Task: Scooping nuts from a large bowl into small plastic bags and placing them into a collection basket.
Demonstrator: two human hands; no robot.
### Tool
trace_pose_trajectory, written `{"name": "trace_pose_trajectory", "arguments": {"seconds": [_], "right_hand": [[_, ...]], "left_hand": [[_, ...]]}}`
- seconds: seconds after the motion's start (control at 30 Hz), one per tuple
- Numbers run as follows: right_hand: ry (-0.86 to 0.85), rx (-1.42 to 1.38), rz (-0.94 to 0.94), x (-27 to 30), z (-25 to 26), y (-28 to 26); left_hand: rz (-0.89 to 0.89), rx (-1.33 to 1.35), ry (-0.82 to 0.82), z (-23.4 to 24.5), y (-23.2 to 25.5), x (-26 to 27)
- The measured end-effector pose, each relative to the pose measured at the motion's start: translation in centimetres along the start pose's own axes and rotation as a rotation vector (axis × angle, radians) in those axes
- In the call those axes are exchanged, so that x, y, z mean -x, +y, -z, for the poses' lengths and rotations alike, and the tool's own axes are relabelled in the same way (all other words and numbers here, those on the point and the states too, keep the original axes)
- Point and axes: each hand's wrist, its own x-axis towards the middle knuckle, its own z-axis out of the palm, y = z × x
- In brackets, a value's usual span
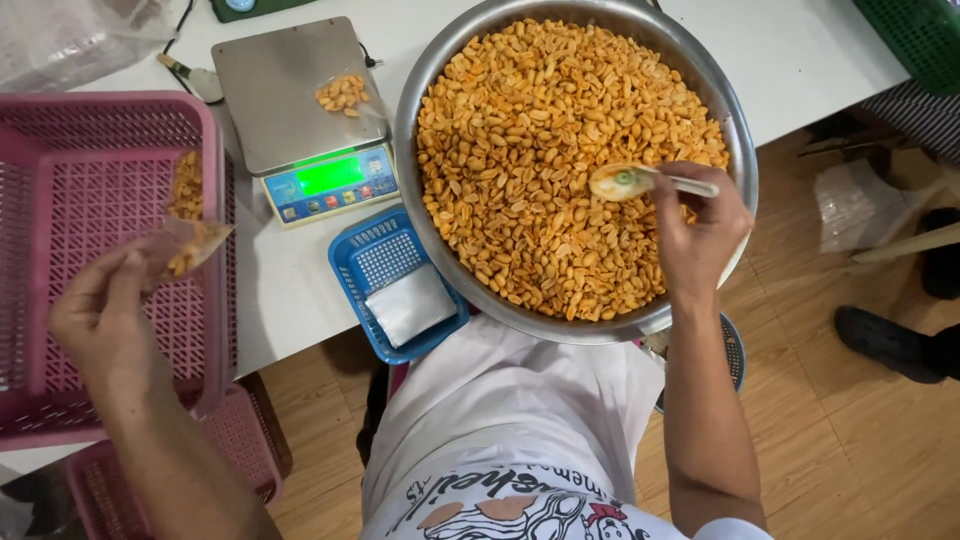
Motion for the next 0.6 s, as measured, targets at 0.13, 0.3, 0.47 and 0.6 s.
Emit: {"name": "trace_pose_trajectory", "arguments": {"seconds": [0.13,0.3,0.47,0.6], "right_hand": [[-0.094,0.013,-0.019,0.0,-1.2,0.4],[-0.016,-0.422,-0.621,0.2,-2.0,0.8],[0.076,-0.405,-0.635,0.8,0.8,2.9],[0.129,-0.072,-0.381,4.5,6.8,14.1]], "left_hand": [[0.123,-0.066,0.056,0.3,-1.1,0.2],[0.191,-0.022,0.003,-0.5,-0.9,0.2],[0.28,-0.021,0.02,-0.5,-1.3,-0.7],[0.131,-0.009,0.112,2.8,-9.5,-4.5]]}}
